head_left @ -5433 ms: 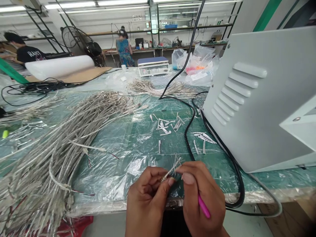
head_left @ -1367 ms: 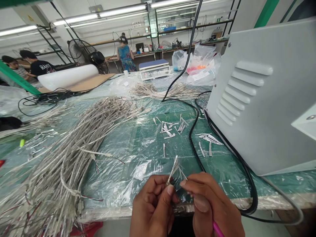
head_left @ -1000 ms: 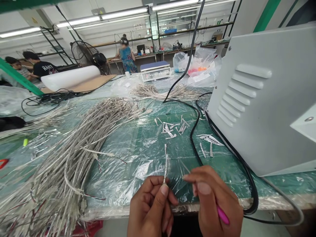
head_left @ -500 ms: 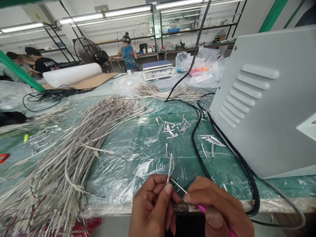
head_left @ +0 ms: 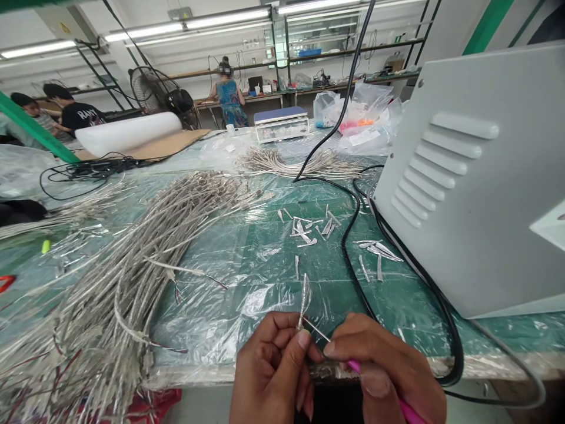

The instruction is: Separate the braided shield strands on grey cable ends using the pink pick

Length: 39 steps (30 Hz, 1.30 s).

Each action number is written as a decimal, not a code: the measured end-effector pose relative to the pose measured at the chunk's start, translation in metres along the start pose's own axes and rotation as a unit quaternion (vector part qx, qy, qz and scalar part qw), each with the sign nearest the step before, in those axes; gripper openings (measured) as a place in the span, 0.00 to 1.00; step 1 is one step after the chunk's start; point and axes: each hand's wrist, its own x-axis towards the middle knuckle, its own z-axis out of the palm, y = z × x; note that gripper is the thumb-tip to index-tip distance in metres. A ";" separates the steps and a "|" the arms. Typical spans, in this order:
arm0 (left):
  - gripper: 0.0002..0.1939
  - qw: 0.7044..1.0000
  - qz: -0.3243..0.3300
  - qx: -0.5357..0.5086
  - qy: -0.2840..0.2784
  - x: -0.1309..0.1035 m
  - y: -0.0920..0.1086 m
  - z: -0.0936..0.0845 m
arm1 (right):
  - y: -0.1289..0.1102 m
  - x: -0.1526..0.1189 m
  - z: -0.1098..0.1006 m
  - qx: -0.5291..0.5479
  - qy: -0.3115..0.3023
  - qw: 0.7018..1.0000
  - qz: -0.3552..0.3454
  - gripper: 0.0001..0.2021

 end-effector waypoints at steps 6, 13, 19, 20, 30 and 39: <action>0.12 1.000 0.001 0.007 -0.003 0.000 0.001 0.000 | 0.001 -0.002 0.001 0.008 0.006 1.000 0.000 0.15; 0.11 1.000 -0.005 0.021 -0.001 -0.001 0.003 -0.001 | 0.001 -0.004 0.004 0.015 0.035 0.999 0.003 0.14; 0.12 1.000 0.000 0.014 0.006 -0.002 0.004 0.001 | 0.002 -0.004 0.004 0.006 0.028 1.000 -0.001 0.14; 0.12 1.000 0.000 0.014 0.009 -0.002 0.004 0.002 | 0.002 -0.004 0.004 0.007 0.027 1.000 -0.001 0.14; 0.09 1.000 -0.001 0.019 0.014 -0.004 0.006 0.004 | 0.001 -0.003 0.004 0.011 0.024 1.000 0.001 0.13; 0.10 1.000 -0.007 0.019 0.022 -0.005 0.008 0.009 | 0.002 -0.006 0.000 -0.020 -0.010 1.000 0.005 0.13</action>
